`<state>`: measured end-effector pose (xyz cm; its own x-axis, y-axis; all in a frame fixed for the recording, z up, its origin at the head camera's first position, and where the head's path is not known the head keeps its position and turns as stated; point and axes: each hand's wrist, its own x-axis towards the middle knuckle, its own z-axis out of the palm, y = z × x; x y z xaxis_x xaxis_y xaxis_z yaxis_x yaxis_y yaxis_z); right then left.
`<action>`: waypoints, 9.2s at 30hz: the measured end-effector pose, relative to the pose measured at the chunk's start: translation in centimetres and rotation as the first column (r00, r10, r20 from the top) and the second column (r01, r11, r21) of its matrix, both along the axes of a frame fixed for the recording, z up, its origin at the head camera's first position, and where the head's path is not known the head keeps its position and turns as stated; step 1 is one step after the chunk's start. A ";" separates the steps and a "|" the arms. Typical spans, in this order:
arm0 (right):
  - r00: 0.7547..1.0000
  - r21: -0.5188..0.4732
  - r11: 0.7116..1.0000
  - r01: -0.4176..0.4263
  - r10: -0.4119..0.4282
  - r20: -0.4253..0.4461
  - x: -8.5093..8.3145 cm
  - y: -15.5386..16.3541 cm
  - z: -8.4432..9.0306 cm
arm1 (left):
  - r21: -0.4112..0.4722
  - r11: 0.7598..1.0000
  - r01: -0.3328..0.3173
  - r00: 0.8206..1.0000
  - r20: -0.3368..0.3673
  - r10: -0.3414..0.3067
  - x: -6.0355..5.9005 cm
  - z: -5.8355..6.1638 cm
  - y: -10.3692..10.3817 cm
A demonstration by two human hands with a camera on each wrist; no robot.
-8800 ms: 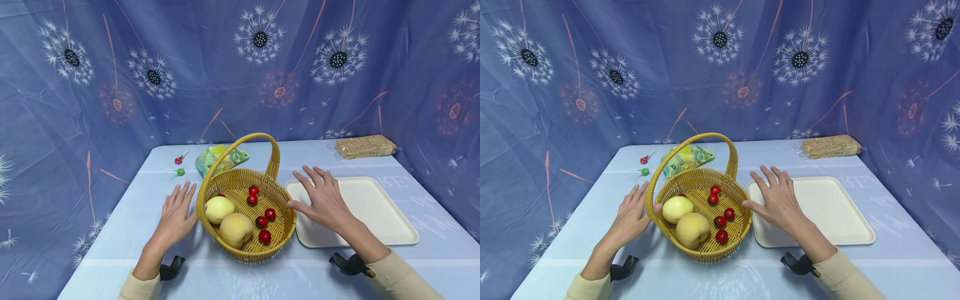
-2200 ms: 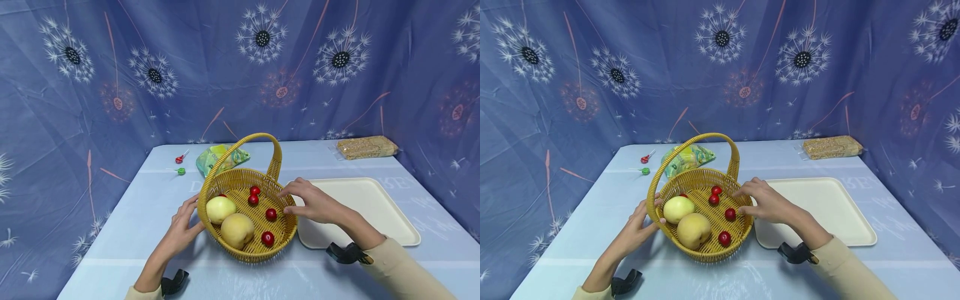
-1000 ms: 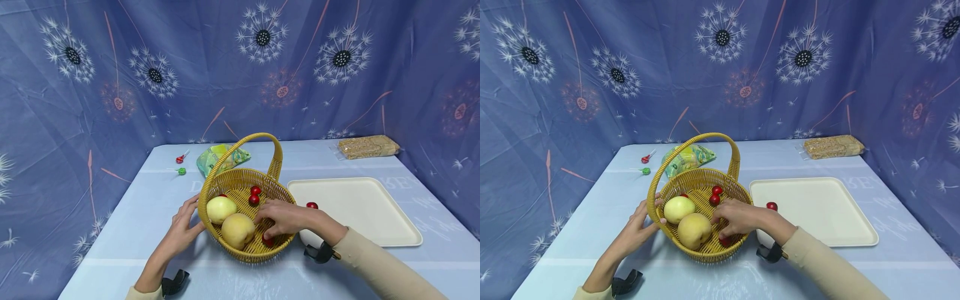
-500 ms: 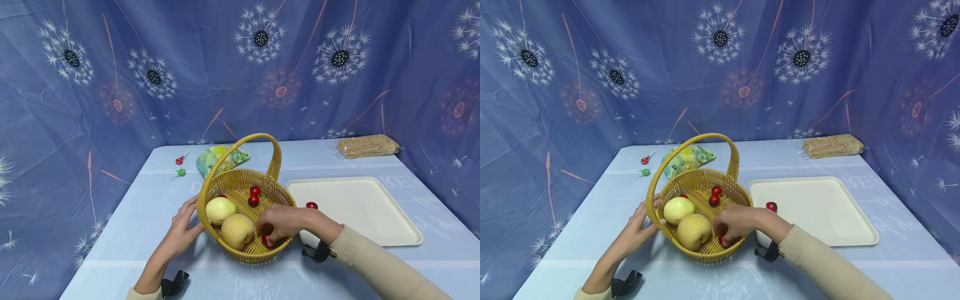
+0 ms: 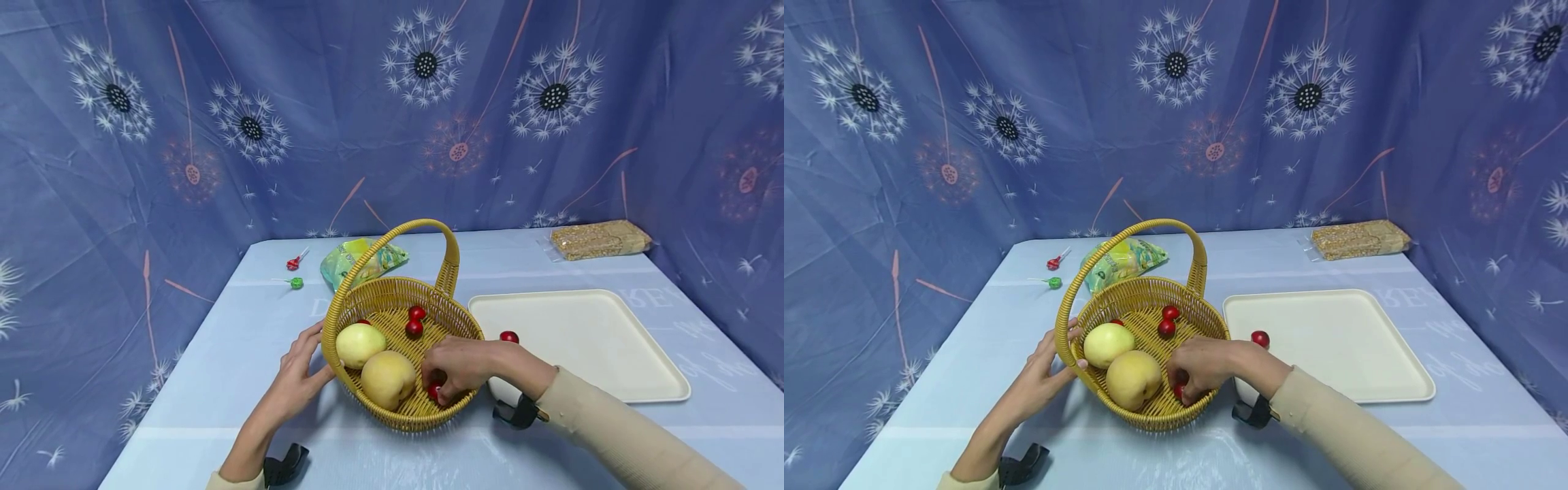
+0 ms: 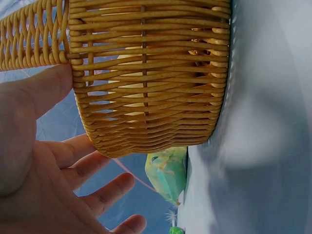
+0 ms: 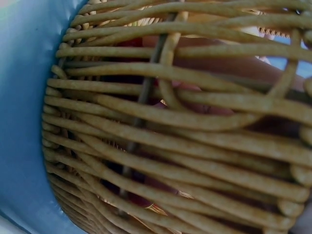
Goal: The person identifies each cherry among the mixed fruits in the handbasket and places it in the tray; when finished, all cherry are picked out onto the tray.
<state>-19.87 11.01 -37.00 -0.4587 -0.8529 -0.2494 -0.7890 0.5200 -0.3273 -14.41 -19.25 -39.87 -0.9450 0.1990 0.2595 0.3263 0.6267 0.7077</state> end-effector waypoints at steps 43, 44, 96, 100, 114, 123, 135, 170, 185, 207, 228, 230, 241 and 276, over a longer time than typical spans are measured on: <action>0.811 -0.645 0.653 0.398 -0.578 -0.084 0.6 11.2 1.3 | 0.002 1.000 0.003 0.999 0.036 -0.003 -0.1 0.0 0.0; 0.803 -0.648 0.647 0.403 -0.589 -0.089 0.6 11.6 1.0 | 0.001 1.000 0.002 0.999 0.038 -0.002 -0.1 0.0 0.0; 0.731 -0.532 0.678 0.507 -0.665 -0.152 1.2 15.0 -2.5 | 0.079 0.996 0.049 0.996 0.069 -0.054 -0.3 0.1 -0.1; 0.760 -0.549 0.697 0.461 -0.630 -0.160 1.3 13.2 -1.0 | 0.075 0.996 0.049 0.996 0.067 -0.054 -0.4 0.0 -0.1; 0.875 -0.504 0.808 0.305 -0.447 -0.186 1.1 6.9 1.9 | 0.080 0.996 0.048 0.997 0.054 -0.052 -0.4 -0.2 -0.2; 0.913 -0.445 0.868 0.221 -0.345 -0.218 0.1 4.1 1.7 | 0.090 0.994 0.059 0.997 0.045 -0.063 -0.4 -0.2 -0.2; 0.942 -0.266 0.947 0.179 -0.243 -0.232 -1.3 1.5 0.0 | 0.089 0.994 0.065 0.997 0.036 -0.069 -0.4 -0.2 -0.2; 0.943 -0.134 0.977 0.164 -0.195 -0.268 -1.6 0.8 -0.3 | 0.087 0.993 0.079 0.997 -0.003 -0.079 -0.4 -0.6 -0.3; 0.941 -0.449 0.854 0.264 -0.330 -0.075 -0.4 4.0 1.9 | 0.079 0.993 0.083 0.997 -0.015 -0.082 -0.3 -0.4 -0.2; 0.761 -0.583 0.675 0.452 -0.633 -0.143 0.2 14.3 0.2 | 0.082 0.994 0.073 0.997 0.001 -0.073 -0.3 -0.4 -0.2; 0.703 -0.427 0.629 0.649 -0.711 0.020 -0.1 19.2 -4.6 | 0.083 0.994 0.073 0.997 0.011 -0.074 -0.4 -0.4 -0.2; 0.708 -0.422 0.637 0.645 -0.706 0.016 -0.1 19.3 -4.9 | 0.081 0.994 0.073 0.997 0.012 -0.074 -0.4 -0.4 -0.2; 0.711 -0.414 0.661 0.625 -0.701 -0.046 -0.1 19.2 -4.1 | 0.079 0.994 0.076 0.997 0.016 -0.077 -0.5 -0.3 -0.2; 0.901 -0.429 0.882 0.193 -0.332 -0.278 -2.1 0.8 5.7 | 0.091 0.992 0.091 0.996 0.002 -0.092 -0.3 -0.3 -0.2</action>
<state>-22.02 11.82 -31.27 -0.6747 -0.6833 0.2791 -0.7377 0.6119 -0.2851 -14.72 -19.45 -40.18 -0.9256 0.2604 0.2746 0.3746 0.5272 0.7627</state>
